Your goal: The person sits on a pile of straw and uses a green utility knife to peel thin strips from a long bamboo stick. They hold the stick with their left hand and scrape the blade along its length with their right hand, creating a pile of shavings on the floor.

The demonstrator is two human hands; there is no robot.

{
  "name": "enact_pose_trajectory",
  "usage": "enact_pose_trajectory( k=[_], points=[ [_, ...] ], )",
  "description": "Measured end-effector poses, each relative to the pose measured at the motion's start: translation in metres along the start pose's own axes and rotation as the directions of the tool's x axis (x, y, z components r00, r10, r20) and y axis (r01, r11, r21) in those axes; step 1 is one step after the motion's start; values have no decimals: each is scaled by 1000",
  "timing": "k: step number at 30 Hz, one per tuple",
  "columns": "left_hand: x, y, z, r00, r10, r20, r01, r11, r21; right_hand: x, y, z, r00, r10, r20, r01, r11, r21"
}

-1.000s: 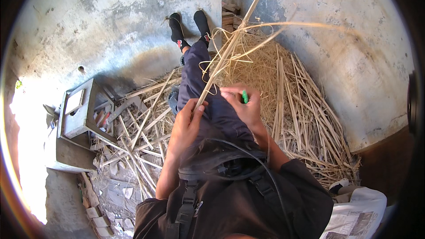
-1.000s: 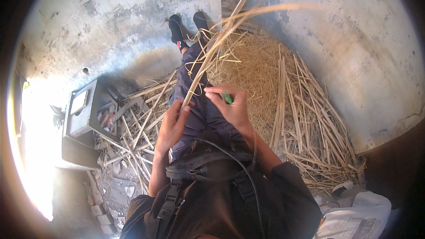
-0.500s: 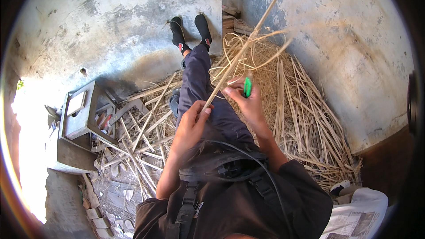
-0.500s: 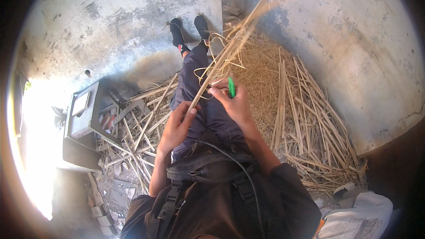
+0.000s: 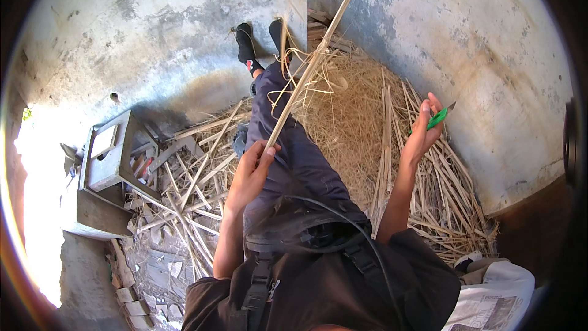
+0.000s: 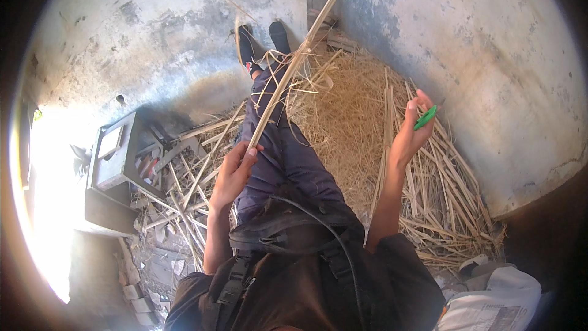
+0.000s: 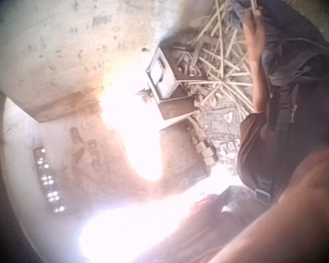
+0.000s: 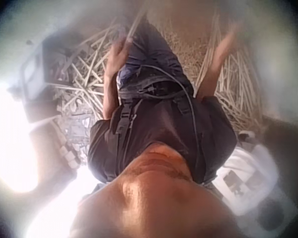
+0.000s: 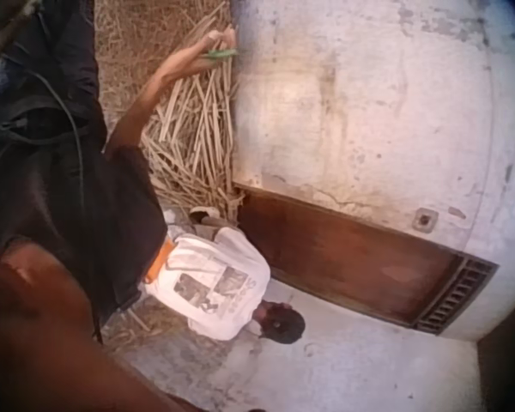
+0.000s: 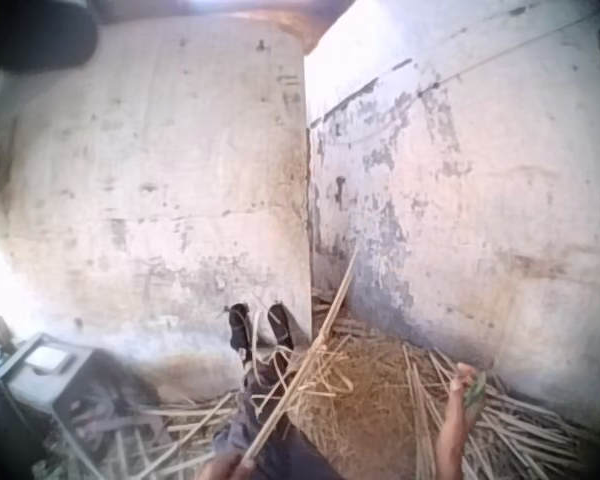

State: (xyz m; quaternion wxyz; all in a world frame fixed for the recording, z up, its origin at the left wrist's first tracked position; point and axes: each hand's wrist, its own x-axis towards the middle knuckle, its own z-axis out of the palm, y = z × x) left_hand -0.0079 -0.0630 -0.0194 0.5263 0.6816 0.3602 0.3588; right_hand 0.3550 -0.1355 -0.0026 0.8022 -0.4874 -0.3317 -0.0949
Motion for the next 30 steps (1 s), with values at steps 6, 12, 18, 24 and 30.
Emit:
enact_pose_trajectory(
  k=[6, 12, 18, 24, 30],
  points=[
    [10, 5, 9, 995, 38, 94, -39, 999, 9, -62, -29, 38, 812, -327, 484, 236, 942, 239],
    [9, 26, 23, 982, 137, 130, -141, 990, 23, -89, -46, 72, 621, -62, 782, 296, 942, -160],
    [-3, 38, 25, 984, 154, 91, -162, 982, 92, -91, -34, 81, 718, -215, 662, 391, 912, -128],
    [-8, 26, 26, 975, 217, 58, -224, 958, 181, -82, -18, 81, 712, -260, 652, 435, 893, -119],
    [-12, 20, 20, 983, 171, 62, -180, 962, 207, -79, -24, 82, 682, -257, 684, 470, 871, -142]
  ],
)
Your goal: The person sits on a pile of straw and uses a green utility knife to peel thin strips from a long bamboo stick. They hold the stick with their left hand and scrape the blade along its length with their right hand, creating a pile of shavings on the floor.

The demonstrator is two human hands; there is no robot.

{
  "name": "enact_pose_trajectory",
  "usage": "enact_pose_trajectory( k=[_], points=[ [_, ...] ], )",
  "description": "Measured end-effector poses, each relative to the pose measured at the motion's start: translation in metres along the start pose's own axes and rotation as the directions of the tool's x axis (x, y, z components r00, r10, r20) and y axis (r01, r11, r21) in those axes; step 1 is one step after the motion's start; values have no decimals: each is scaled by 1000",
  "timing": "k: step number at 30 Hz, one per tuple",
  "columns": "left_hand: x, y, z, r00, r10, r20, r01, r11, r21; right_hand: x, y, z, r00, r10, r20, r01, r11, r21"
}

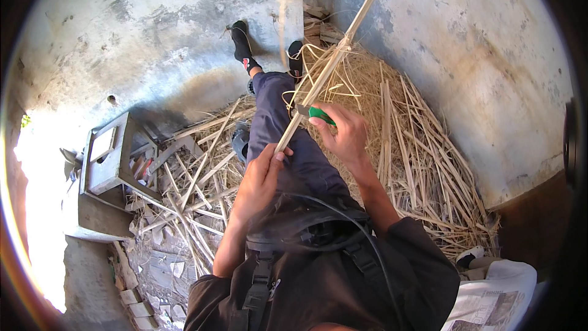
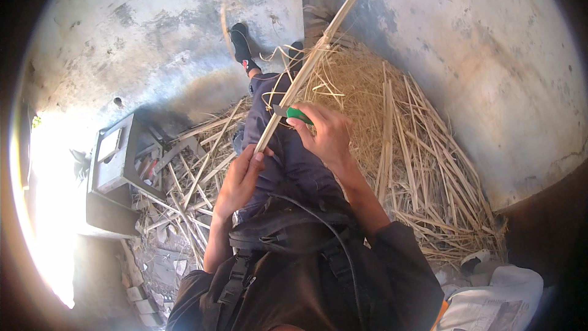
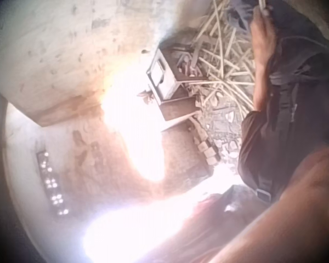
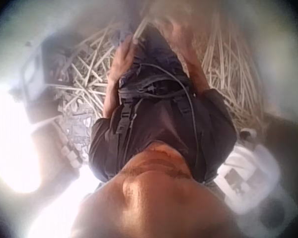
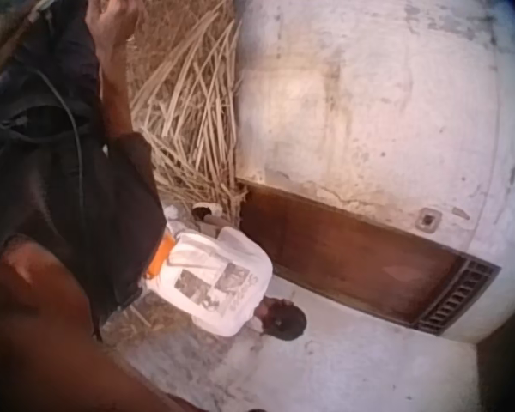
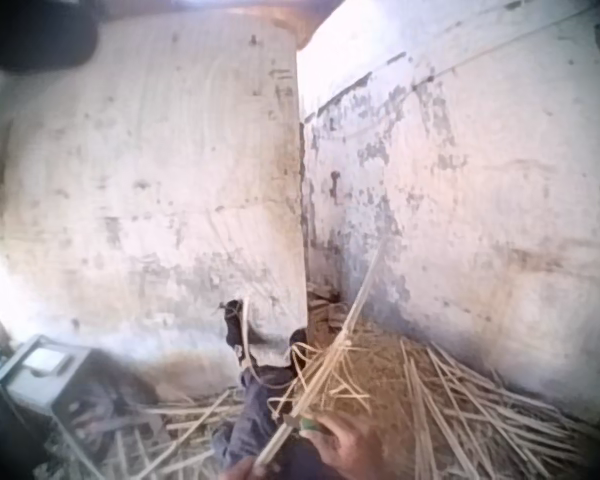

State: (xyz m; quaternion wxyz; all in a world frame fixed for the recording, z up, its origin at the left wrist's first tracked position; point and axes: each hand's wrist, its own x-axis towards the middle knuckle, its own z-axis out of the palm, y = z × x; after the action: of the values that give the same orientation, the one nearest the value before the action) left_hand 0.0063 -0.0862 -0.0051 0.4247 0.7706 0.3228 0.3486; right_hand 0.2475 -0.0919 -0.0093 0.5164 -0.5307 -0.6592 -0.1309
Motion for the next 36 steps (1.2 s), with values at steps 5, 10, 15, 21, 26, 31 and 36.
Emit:
enact_pose_trajectory(
  k=[5, 10, 15, 21, 26, 31, 36],
  points=[
    [-3, 4, 3, 998, 21, -52, -20, 1000, 19, 3, 6, 3, 998, 58, -17, -58, 998, 1],
    [-5, 0, 2, 998, 18, -56, -15, 998, 58, 8, 12, 5, 997, 60, -47, -60, 998, 12],
    [-17, -3, 0, 999, -47, -16, 48, 996, 69, 19, 20, -5, 985, 163, -52, -165, 985, -48],
    [-31, -17, 8, 999, -16, -42, 20, 997, 81, 24, 65, -8, 961, 274, -43, -278, 948, -155],
    [-34, -47, -4, 992, -120, 25, 121, 992, -26, 19, 67, 0, 853, 469, 228, -459, 883, -102],
    [-34, -47, -10, 953, -274, 133, 299, 923, -243, -5, 80, 12, 889, 427, 167, -456, 865, 210],
    [-25, -49, -6, 968, -238, 78, 250, 940, -231, -35, 50, 21, 904, 374, 206, -404, 905, 131]
  ],
)
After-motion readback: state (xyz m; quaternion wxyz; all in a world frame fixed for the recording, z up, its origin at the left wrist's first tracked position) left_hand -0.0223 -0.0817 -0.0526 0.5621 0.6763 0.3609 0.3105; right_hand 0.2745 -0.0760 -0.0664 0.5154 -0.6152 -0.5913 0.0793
